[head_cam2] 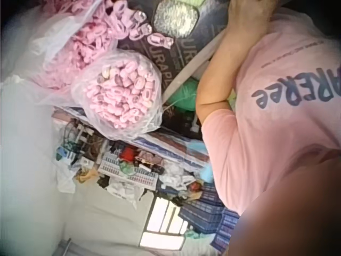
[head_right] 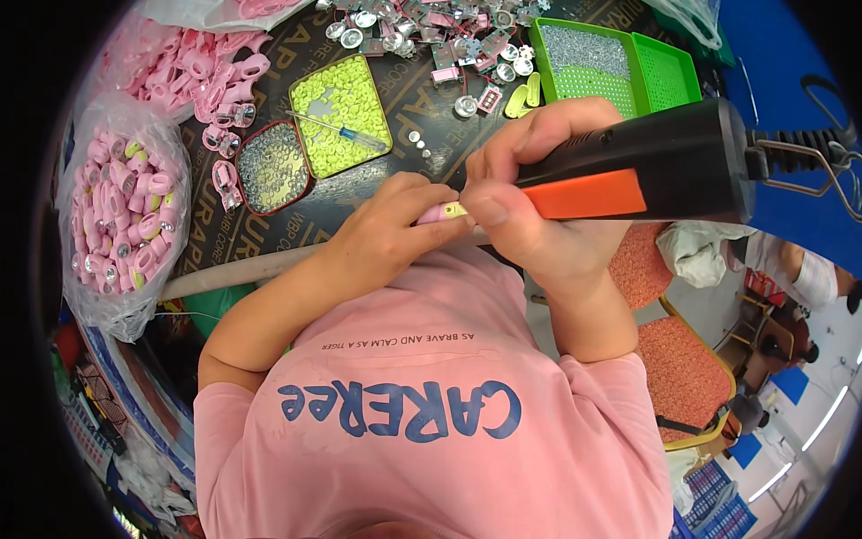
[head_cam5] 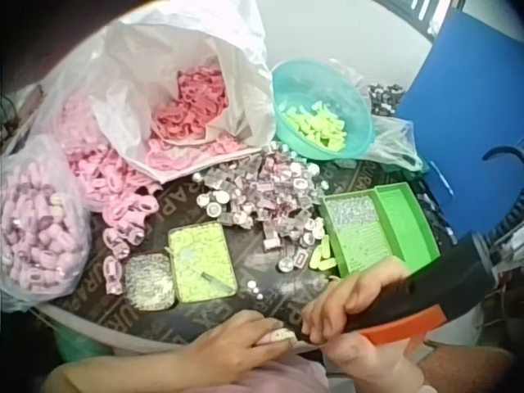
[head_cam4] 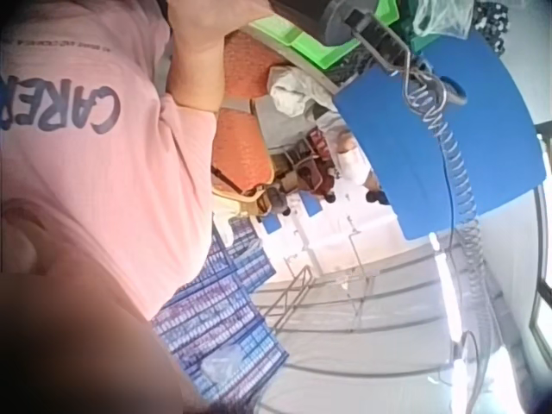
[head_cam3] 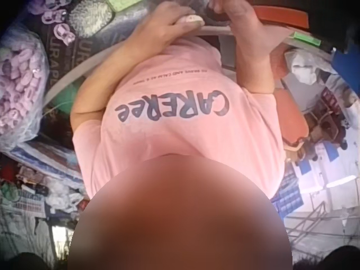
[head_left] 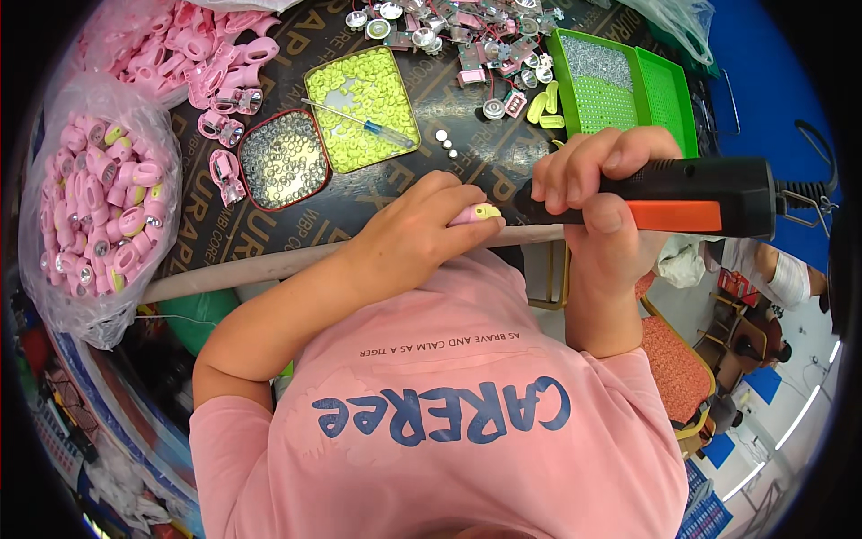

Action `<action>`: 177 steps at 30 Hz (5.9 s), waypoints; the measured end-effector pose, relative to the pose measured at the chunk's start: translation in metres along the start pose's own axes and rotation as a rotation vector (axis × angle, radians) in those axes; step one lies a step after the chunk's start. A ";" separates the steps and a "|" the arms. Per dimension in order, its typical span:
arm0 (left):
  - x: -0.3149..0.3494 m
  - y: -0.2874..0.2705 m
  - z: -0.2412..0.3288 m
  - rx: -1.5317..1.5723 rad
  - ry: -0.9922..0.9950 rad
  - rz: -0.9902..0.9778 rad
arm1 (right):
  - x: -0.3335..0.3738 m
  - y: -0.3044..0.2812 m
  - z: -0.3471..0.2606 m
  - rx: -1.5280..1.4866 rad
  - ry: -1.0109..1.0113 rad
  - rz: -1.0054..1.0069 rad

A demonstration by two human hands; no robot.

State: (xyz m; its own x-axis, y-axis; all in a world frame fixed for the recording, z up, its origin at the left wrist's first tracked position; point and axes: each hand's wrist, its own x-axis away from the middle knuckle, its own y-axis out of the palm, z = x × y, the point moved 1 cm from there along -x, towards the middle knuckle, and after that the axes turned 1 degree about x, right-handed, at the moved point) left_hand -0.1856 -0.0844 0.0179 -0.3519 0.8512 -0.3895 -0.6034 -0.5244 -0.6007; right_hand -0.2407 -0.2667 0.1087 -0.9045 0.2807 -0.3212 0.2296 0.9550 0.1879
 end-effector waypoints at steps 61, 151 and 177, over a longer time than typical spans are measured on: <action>0.051 -0.124 -0.016 1.075 -0.626 0.513 | -0.006 0.015 -0.021 0.716 0.413 -0.717; 0.069 -0.165 -0.073 1.392 -0.722 0.513 | -0.111 0.120 0.088 0.767 -0.123 -0.639; 0.062 -0.164 -0.062 1.231 -0.698 0.508 | -0.105 0.136 0.063 0.657 -0.091 -0.589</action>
State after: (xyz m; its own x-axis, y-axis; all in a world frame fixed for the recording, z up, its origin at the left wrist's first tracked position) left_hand -0.0638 0.0529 0.0491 -0.7491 0.6157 0.2446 -0.3985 -0.7137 0.5761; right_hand -0.0922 -0.1606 0.1099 -0.9153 -0.2936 -0.2756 -0.0786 0.8015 -0.5928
